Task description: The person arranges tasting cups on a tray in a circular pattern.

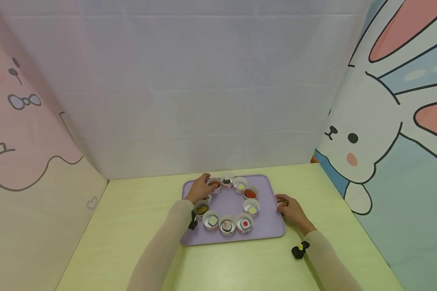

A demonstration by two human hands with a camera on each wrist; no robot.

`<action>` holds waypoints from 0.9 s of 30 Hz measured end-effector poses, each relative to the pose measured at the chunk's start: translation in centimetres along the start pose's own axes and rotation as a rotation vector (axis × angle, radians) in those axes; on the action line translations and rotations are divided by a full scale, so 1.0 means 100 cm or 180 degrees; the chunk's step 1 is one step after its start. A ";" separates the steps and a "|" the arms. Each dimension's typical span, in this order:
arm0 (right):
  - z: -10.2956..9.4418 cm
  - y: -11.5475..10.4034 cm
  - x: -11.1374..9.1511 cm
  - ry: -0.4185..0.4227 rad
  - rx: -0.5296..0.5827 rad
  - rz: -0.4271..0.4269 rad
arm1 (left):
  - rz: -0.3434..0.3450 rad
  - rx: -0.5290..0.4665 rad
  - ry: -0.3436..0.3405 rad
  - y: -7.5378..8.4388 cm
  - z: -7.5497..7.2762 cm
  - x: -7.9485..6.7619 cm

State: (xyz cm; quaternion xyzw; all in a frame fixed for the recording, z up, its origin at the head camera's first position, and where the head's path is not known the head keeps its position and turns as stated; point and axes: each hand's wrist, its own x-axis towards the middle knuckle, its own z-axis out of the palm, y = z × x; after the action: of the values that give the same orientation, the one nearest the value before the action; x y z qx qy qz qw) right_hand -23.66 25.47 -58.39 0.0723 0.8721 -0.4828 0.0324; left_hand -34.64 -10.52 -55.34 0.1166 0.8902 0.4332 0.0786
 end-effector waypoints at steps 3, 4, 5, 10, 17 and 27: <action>0.000 0.000 0.000 -0.0004 -0.0006 0.0004 | 0.0038 -0.0040 0.0048 0.001 -0.004 -0.002; 0.000 0.000 0.000 -0.0001 -0.0007 0.0001 | 0.0054 -0.0049 0.0066 0.001 -0.005 -0.003; 0.000 0.000 0.000 -0.0004 -0.0008 -0.0005 | 0.0070 -0.0070 0.0086 0.001 -0.007 -0.005; 0.000 0.002 0.000 0.0020 -0.0016 -0.0020 | 0.0145 0.0007 0.0206 0.002 -0.015 -0.010; -0.001 0.000 -0.002 0.0001 -0.0019 0.0002 | 0.0272 0.0009 0.0341 0.005 -0.027 -0.022; -0.004 0.001 -0.004 -0.0031 -0.0001 -0.0010 | 0.0396 0.0034 0.0407 0.002 -0.038 -0.042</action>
State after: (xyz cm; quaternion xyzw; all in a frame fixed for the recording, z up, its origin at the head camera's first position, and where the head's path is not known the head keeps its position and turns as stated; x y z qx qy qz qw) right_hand -23.21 25.77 -58.18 0.0685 0.8721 -0.4831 0.0359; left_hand -31.45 -14.45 -52.73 0.1443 0.8868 0.4391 -0.0060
